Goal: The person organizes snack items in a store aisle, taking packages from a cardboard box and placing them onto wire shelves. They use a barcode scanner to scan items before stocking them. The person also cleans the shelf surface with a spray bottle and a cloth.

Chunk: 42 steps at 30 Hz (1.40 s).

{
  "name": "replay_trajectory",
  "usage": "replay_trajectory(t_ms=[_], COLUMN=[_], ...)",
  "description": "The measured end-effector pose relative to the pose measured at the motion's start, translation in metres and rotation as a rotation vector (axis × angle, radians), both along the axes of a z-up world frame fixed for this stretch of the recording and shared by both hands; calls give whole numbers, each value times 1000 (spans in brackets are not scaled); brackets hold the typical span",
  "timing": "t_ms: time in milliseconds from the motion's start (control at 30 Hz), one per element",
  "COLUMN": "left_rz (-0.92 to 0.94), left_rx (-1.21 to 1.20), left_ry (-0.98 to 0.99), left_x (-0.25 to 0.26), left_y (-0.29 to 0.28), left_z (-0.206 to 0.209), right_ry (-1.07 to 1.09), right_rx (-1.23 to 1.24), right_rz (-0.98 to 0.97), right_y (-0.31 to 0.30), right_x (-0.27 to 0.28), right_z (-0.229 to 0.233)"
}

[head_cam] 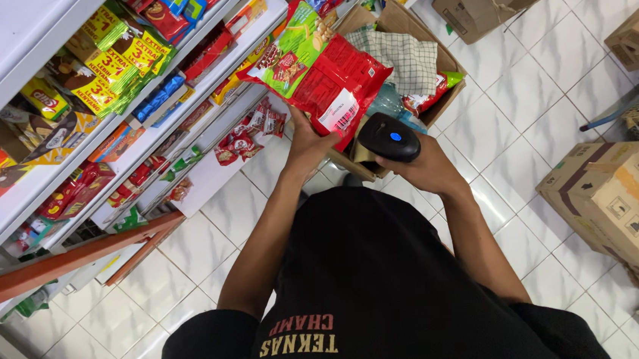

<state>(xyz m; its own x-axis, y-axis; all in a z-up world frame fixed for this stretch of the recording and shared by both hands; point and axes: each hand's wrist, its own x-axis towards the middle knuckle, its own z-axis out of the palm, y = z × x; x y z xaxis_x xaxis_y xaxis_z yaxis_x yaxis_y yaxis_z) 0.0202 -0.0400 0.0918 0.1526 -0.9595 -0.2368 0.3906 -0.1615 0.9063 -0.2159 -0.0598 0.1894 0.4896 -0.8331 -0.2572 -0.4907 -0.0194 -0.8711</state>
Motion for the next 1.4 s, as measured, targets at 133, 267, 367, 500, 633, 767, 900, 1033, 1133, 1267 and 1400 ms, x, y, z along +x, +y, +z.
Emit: replay_trajectory(t_ms=[133, 267, 367, 500, 633, 767, 900, 1033, 1133, 1267, 1400], left_rz=[-4, 8, 1, -42, -66, -141, -116, 86, 61, -90, 37], left_rx=[9, -8, 3, -8, -197, -230, -497, -300, -396, -376, -438], left_ry=[-15, -36, -89, -218, -621, -615, -953, -658, -677, -62, -167], left_x=[2, 3, 5, 6, -6, -18, -3, 26, 62, 78, 97], left_y=[0, -1, 0, 3, 6, 14, 19, 16, 10, 0, 11], left_z=[-2, -4, -3, 5, 34, 80, 110, 114, 111, 122, 166], right_ry=[-48, -11, -49, -180, -396, -499, -559, -1039, -1145, -1141, -853], right_rx=[-29, -12, 1, -145, -204, -180, -159, 135, 387, 411, -188], right_rz=[17, 16, 26, -112, -308, -435, -611, -486, -335, -298, -167], right_y=[-1, -2, -2, -1, -2, -10, -30, -60, -70, -82, -96], right_x=[1, 4, 6, 14, 40, 66, 78, 67, 62, 76, 84], right_z=[-2, -2, -2, -9, -27, -41, -41, -10, 18, 35, 55])
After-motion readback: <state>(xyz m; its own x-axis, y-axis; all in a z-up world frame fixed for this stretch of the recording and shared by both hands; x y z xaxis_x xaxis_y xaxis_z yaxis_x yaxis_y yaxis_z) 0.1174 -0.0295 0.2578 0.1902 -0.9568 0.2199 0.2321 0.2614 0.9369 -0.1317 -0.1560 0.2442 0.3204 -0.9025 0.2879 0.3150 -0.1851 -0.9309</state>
